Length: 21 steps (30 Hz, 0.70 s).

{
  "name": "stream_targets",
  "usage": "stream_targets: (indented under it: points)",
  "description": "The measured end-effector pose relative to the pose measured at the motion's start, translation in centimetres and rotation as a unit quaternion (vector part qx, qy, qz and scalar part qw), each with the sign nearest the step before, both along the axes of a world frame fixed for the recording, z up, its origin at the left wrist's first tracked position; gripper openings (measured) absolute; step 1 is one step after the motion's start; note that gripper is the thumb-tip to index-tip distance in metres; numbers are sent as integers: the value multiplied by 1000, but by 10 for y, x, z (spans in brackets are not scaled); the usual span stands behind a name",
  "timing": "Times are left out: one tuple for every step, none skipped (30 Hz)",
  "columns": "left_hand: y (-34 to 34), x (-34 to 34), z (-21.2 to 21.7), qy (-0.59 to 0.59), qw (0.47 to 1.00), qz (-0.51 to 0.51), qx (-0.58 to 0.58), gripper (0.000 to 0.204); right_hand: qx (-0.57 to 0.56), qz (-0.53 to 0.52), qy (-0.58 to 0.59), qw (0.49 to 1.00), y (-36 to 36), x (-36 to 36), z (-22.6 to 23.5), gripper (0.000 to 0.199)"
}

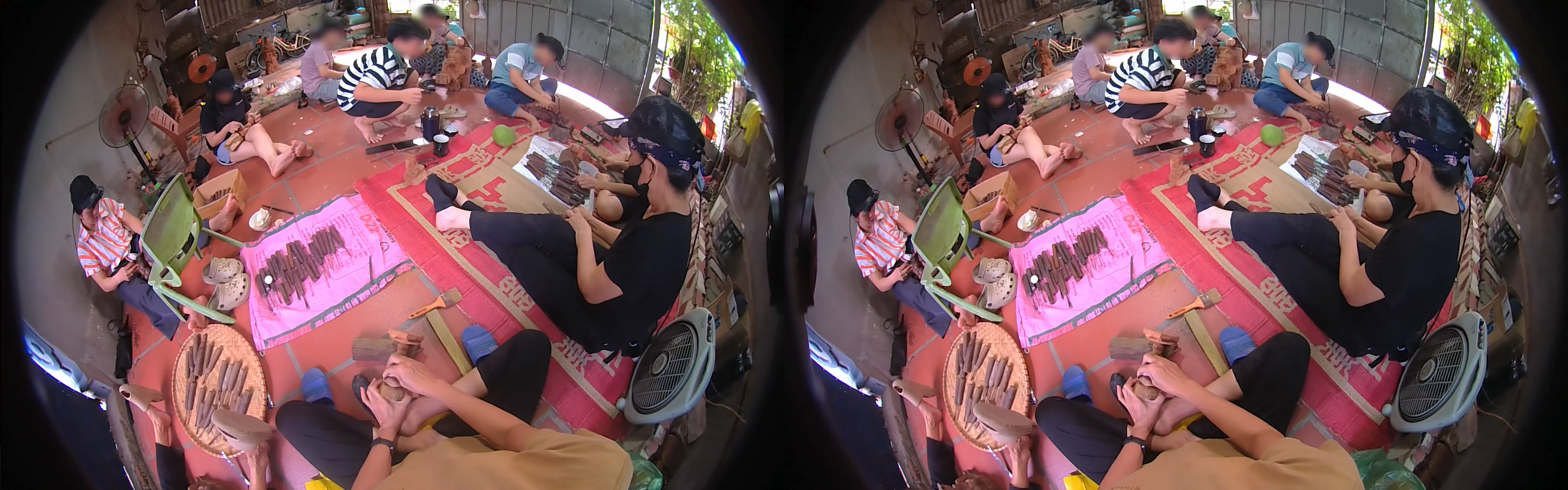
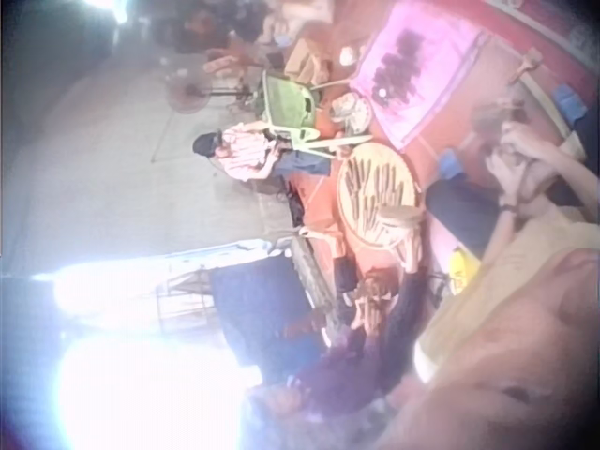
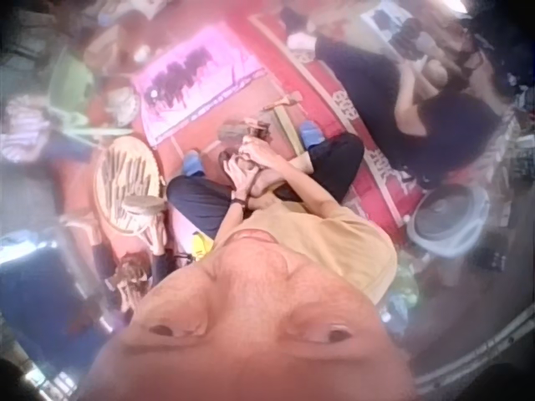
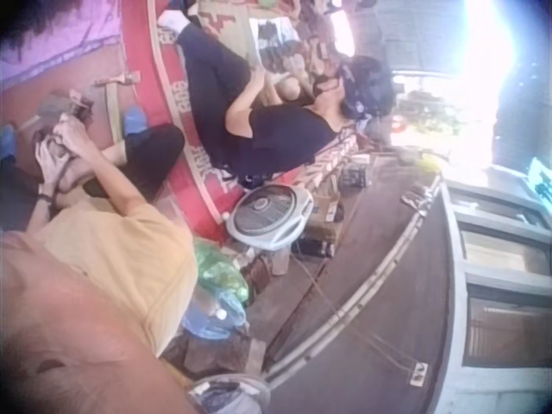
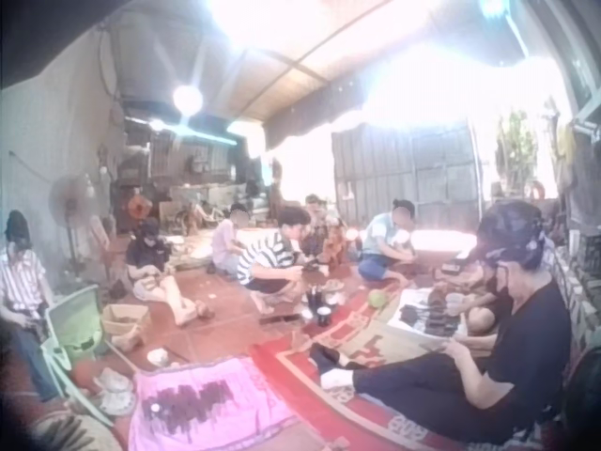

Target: The person carves a small wooden piece using a knife while sitting on the floor. They hold the wood in one hand and shape it with the other, occasionally adjusting their grip.

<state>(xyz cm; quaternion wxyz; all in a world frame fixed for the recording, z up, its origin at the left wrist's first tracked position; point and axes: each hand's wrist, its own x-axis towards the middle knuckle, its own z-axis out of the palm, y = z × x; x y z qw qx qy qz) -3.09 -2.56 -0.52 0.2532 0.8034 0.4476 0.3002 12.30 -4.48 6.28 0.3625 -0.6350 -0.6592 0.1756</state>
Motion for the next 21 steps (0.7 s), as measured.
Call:
stream_targets:
  points:
    - [2,1,1,3,1000,0,1,95,2,5,-8,1000,-1,-1,-1,7]
    - [2,2,1,-6,1000,-6,-3,93,5,9,-17,1000,0,0,-2,7]
    - [-1,0,6,-13,1000,-10,-8,92,-16,21,-8,1000,0,0,1,7]
    - [-2,0,9,-20,1000,-15,-13,90,-36,33,0,999,0,-1,4,8]
    - [0,-3,8,-16,1000,-12,-10,91,-56,45,8,997,0,-1,7,8]
    - [-1,-2,8,-11,1000,-8,-8,90,-44,29,10,999,0,1,4,8]
    - [-1,-1,8,-7,1000,-4,-7,90,-33,14,11,999,0,2,1,9]
    - [-2,0,8,-2,1000,0,-5,89,-21,-2,13,1000,-1,3,-1,9]
    - [-3,0,11,-18,1000,-6,4,90,-23,12,6,1000,0,3,-3,9]
    - [-3,1,13,-24,1000,-11,6,90,-24,26,-2,999,-1,3,-5,10]
    - [-3,3,16,-30,999,-16,7,89,-26,39,-10,999,0,5,-7,10]
    - [-3,1,16,-34,999,-19,6,89,-23,45,-5,999,1,3,-2,10]
    - [-2,0,14,-29,999,-11,7,88,-20,50,0,999,2,2,2,9]
    - [0,-3,11,-17,1000,-6,11,88,-17,56,5,998,3,1,7,9]
    - [1,-2,9,-9,1000,-3,15,88,-18,37,7,999,4,3,2,9]
    - [1,-1,7,0,1000,-1,20,88,-18,18,10,1000,5,6,-3,10]
    - [0,0,5,2,1000,-1,8,89,-19,-1,13,1000,5,8,-8,10]
    - [-1,0,10,-5,1000,-5,-2,89,-20,14,0,1000,4,7,-7,10]
    - [-3,1,15,-11,1000,-8,-11,90,-20,29,-14,999,2,6,-6,10]
    - [-2,1,18,-18,1000,-12,-21,90,-21,44,-27,998,3,6,-5,10]
    - [-3,1,17,-24,999,-15,-19,90,-30,50,-16,998,3,6,-4,10]
